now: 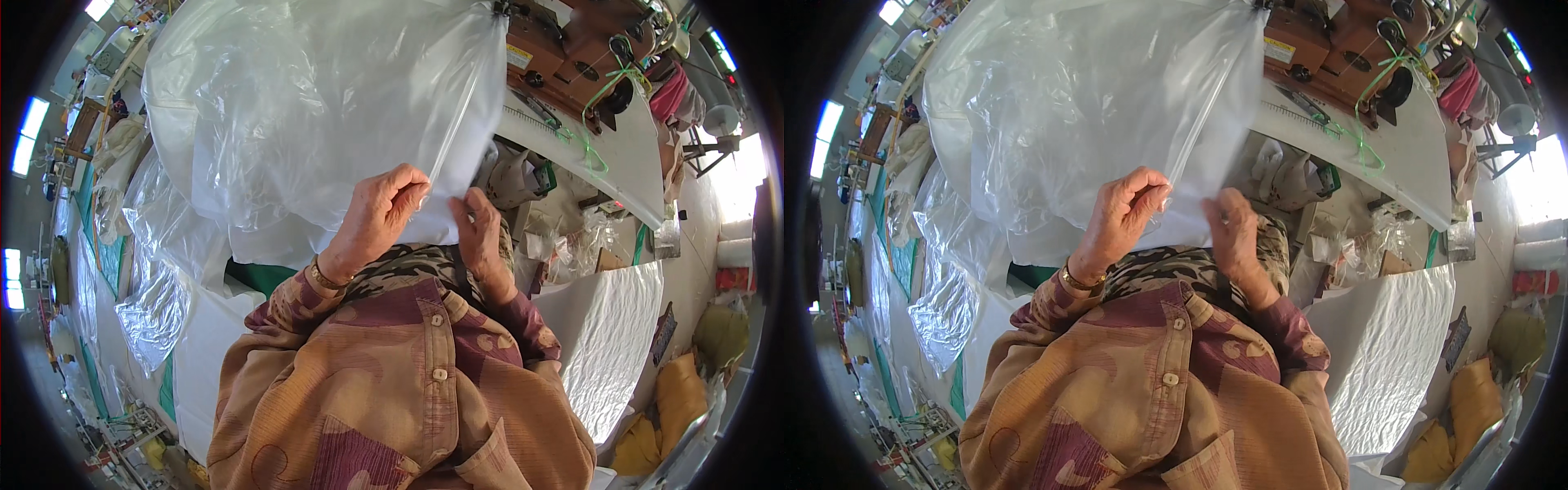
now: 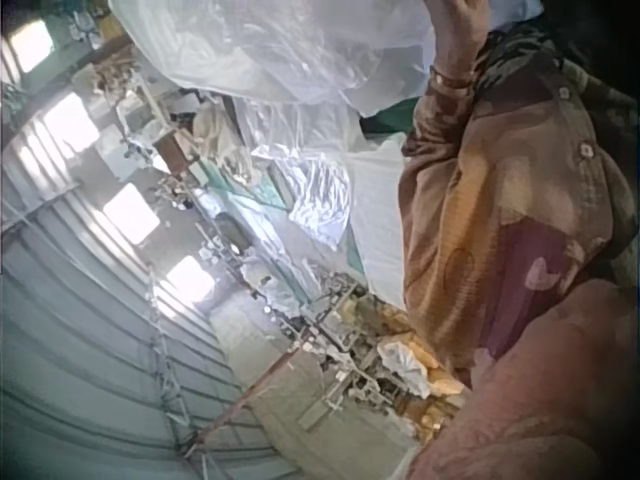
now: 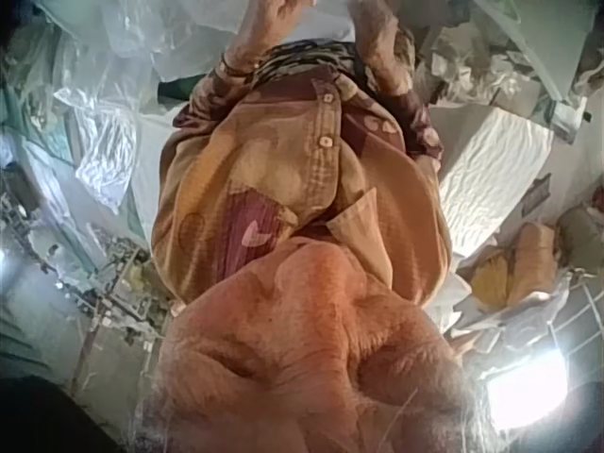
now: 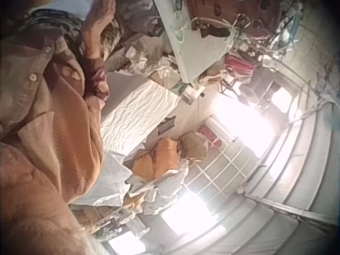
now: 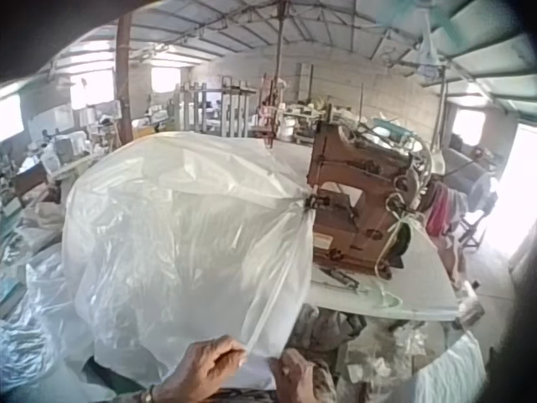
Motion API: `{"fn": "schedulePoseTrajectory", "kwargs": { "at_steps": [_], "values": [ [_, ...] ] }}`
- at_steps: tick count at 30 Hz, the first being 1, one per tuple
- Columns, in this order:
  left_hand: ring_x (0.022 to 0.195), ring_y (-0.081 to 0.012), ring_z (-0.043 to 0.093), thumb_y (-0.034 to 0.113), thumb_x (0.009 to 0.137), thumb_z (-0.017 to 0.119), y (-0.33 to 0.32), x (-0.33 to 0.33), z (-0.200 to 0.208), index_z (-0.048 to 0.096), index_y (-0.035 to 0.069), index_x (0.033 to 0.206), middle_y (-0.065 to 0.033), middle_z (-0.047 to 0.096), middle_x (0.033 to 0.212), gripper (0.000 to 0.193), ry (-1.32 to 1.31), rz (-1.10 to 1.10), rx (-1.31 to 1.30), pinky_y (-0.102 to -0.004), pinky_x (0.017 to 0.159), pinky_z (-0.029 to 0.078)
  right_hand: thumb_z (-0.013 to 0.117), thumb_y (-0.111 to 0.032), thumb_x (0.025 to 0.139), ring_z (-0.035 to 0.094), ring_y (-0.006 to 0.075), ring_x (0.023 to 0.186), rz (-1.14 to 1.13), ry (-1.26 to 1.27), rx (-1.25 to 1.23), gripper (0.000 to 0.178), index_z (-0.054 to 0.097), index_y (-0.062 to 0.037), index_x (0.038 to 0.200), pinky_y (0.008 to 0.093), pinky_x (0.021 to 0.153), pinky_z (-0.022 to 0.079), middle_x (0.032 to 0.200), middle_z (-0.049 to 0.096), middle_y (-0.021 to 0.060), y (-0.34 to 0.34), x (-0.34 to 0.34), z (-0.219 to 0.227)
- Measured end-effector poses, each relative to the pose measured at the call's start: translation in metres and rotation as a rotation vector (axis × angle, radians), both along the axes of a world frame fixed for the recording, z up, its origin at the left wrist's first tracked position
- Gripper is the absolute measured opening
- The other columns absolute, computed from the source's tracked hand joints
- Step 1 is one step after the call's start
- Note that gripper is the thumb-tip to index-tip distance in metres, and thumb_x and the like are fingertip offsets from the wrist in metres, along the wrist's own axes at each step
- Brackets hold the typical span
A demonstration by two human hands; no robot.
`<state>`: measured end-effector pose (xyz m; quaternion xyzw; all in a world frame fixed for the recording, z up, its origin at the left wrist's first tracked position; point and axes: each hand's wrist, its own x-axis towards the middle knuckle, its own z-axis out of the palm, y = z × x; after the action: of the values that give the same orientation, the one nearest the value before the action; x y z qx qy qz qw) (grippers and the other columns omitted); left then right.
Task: The person aligns and sews a large white plastic sheet using a sewing machine. They repeatedly fold edges, guide the material under the needle, and adjust the sheet to continue stitching along the seam.
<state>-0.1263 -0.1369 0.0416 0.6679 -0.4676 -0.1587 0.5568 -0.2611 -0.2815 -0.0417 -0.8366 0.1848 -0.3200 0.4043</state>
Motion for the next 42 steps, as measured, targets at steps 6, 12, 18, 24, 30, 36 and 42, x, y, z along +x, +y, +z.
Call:
{"fn": "schedulePoseTrajectory", "kwargs": {
  "at_steps": [6,12,18,24,30,36,42],
  "values": [
    [0.065,-0.0114,0.051,0.0,0.094,0.065,-0.007,-0.002,-0.005,0.064,-0.002,0.099,-0.0052,0.061,0.083,0.005,-0.127,-0.026,-0.041,-0.0264,0.059,0.043,0.07,-0.009,0.09,0.051,0.0319,0.067,0.203,0.065,0.095,0.026,0.048,-0.0005,0.081,0.0411,0.064,0.044,0.074,0.048,0.0138,0.045,-0.015,0.037],
    [0.067,-0.0107,0.051,-0.002,0.091,0.067,-0.001,0.0,-0.006,0.067,-0.001,0.1,-0.0059,0.061,0.085,0.01,-0.175,0.005,0.023,-0.0262,0.058,0.042,0.073,-0.006,0.08,0.061,0.0321,0.071,0.412,-0.083,-0.131,0.02,0.053,-0.0057,0.077,0.0421,0.073,0.05,0.071,0.058,0.0096,0.05,0.0,0.031],
    [0.065,-0.0198,0.057,0.0,0.09,0.066,0.006,0.001,-0.008,0.066,-0.003,0.095,-0.0097,0.062,0.083,0.006,-0.013,0.013,0.002,-0.0306,0.058,0.044,0.071,-0.006,0.078,0.062,0.028,0.066,0.529,0.0,-0.295,0.019,0.053,-0.0063,0.074,0.0395,0.073,0.051,0.067,0.057,0.0076,0.057,0.008,0.03],
    [0.063,-0.0049,0.051,0.005,0.094,0.068,0.01,0.003,-0.021,0.068,-0.002,0.109,-0.0033,0.066,0.082,0.017,-0.001,0.113,0.044,-0.0219,0.055,0.042,0.072,-0.012,0.083,0.061,0.0203,0.067,0.797,-0.037,-0.465,0.02,0.054,-0.0044,0.076,0.0355,0.072,0.051,0.069,0.057,0.0052,0.036,0.021,0.034],
    [0.058,-0.0037,0.052,0.004,0.096,0.064,0.022,-0.008,0.006,0.064,0.001,0.127,-0.0011,0.066,0.084,0.031,0.28,0.19,-0.031,-0.0199,0.052,0.043,0.068,-0.014,0.09,0.06,0.0145,0.078,0.099,-0.158,0.518,0.019,0.062,0.0004,0.101,0.029,0.072,0.051,0.085,0.063,0.0083,0.001,0.085,-0.003],
    [0.065,-0.0082,0.054,-0.001,0.1,0.053,0.022,-0.014,0.006,0.06,0.0,0.133,-0.0057,0.057,0.089,0.034,0.056,0.126,-0.132,-0.0226,0.059,0.046,0.074,-0.017,0.079,0.068,0.0308,0.093,0.563,-0.024,-0.242,0.032,0.067,-0.0038,0.106,0.0383,0.082,0.053,0.098,0.07,0.0143,-0.004,0.11,0.027],
    [0.061,-0.0219,0.054,-0.003,0.088,0.067,0.006,-0.019,-0.01,0.062,-0.002,0.124,-0.0119,0.054,0.084,0.036,-0.246,0.165,-0.047,-0.0324,0.057,0.046,0.052,-0.026,0.101,0.068,0.0147,0.074,-0.062,-0.226,0.477,0.037,0.067,0.0073,0.096,0.0295,0.069,0.053,0.076,0.069,0.0107,-0.073,0.101,0.02]
  ]
}}
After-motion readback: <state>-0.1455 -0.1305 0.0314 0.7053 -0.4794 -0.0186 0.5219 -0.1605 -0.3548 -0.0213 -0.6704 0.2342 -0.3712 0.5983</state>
